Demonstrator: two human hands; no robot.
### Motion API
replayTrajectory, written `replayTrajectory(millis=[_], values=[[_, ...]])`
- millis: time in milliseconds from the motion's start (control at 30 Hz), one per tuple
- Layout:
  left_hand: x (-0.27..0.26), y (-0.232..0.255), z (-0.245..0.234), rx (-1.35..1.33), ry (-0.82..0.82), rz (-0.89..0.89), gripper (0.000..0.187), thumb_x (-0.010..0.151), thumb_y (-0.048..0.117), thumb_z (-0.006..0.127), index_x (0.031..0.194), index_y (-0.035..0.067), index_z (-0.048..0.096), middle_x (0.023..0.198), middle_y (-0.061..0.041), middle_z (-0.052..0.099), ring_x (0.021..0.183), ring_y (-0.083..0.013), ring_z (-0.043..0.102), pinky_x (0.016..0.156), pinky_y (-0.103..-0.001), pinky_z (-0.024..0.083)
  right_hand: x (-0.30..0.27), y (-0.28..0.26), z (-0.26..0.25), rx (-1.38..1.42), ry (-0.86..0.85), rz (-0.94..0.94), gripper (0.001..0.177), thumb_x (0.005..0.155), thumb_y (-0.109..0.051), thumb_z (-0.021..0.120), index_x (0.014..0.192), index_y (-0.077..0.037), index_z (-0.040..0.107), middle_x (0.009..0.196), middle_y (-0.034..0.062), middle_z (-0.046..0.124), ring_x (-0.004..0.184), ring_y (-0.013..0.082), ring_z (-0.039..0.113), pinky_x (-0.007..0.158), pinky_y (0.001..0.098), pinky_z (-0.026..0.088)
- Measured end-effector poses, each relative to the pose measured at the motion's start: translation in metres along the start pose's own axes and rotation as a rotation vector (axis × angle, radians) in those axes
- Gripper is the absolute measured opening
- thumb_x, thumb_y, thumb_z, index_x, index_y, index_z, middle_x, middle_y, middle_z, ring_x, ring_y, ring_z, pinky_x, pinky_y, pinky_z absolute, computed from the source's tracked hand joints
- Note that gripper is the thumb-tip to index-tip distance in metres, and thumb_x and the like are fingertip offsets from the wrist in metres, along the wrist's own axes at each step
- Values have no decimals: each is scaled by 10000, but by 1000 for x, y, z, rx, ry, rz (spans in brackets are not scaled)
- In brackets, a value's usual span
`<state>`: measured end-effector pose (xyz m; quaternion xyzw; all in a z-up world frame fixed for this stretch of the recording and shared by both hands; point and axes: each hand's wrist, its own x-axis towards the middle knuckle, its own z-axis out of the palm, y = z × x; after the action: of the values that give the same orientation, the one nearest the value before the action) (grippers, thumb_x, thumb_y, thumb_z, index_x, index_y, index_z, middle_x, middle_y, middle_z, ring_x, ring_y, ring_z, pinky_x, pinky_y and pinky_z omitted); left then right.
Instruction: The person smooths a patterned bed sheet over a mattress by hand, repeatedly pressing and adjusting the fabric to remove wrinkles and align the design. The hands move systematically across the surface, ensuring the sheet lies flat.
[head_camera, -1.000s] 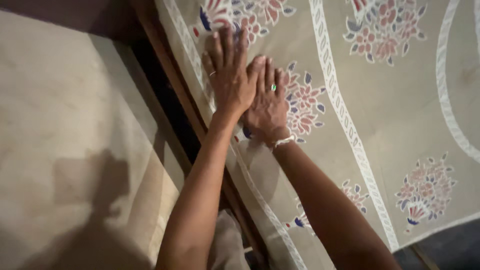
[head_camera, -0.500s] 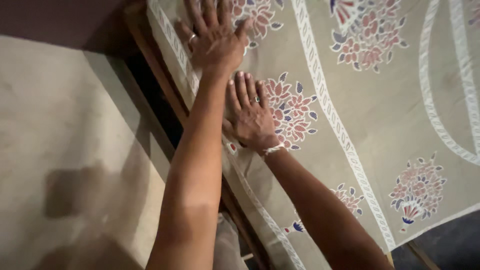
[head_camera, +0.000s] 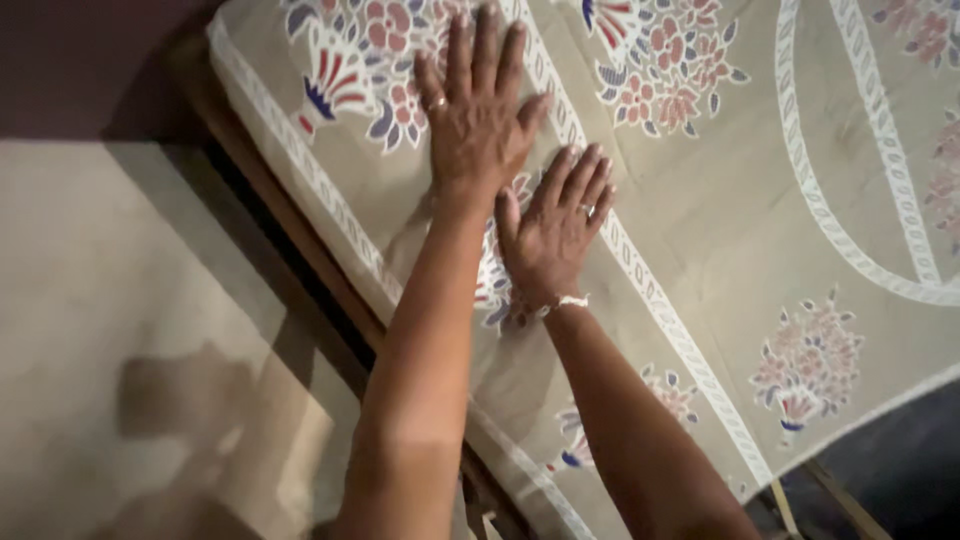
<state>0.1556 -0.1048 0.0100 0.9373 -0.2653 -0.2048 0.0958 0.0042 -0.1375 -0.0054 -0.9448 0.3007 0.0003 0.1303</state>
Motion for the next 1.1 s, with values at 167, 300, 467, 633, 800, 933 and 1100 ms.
replayTrajectory(millis=[167,300,467,633,800,933,1100], values=[[2,-2,5,13,-6,4,739,1101,641,269,1704,265,68,1757,-48,-50,1617,-308,-66,1285,-656,-24,0,1,7,1,30,-9,879,1017,-510,522,1612,63,218,1677,341,134,1577,493,89,1269,613,46],[1,5,-9,53,16,8,735,1098,632,271,1686,239,70,1755,-66,-25,1607,-315,-45,1270,-657,-10,6,7,-22,87,-103,-21,860,1026,-497,505,1598,73,211,1662,348,126,1555,486,88,1238,601,50],[-85,68,22,20,-41,81,775,1056,650,285,1663,215,76,1746,-55,25,1599,-300,-2,1266,-636,1,-57,72,-63,-31,-82,229,754,1030,-520,451,1577,-17,323,1674,226,217,1582,400,134,1253,578,18],[-148,109,74,50,-56,107,684,1077,564,255,1644,220,88,1721,-42,22,1574,-283,5,1231,-663,16,-101,115,-59,-74,-98,150,745,1016,-416,411,1584,56,307,1674,275,206,1550,465,102,1223,581,-11],[-127,112,105,26,-70,11,662,1050,512,266,1639,227,162,1709,-34,54,1564,-308,29,1207,-666,35,-95,121,-33,-53,-123,176,715,1020,-391,392,1600,17,296,1701,236,197,1580,425,88,1256,566,-15],[-147,125,93,84,11,0,655,1067,499,298,1659,233,211,1745,-53,110,1606,-300,71,1247,-649,32,-99,133,-56,-24,-149,148,701,1011,-371,397,1585,19,295,1686,240,209,1574,412,102,1250,554,4],[-194,161,103,10,36,27,685,1030,518,359,1614,174,257,1700,-119,164,1563,-343,121,1207,-660,32,-141,160,-65,55,-79,243,688,1054,-388,398,1583,39,286,1671,269,218,1573,404,128,1246,558,33]])
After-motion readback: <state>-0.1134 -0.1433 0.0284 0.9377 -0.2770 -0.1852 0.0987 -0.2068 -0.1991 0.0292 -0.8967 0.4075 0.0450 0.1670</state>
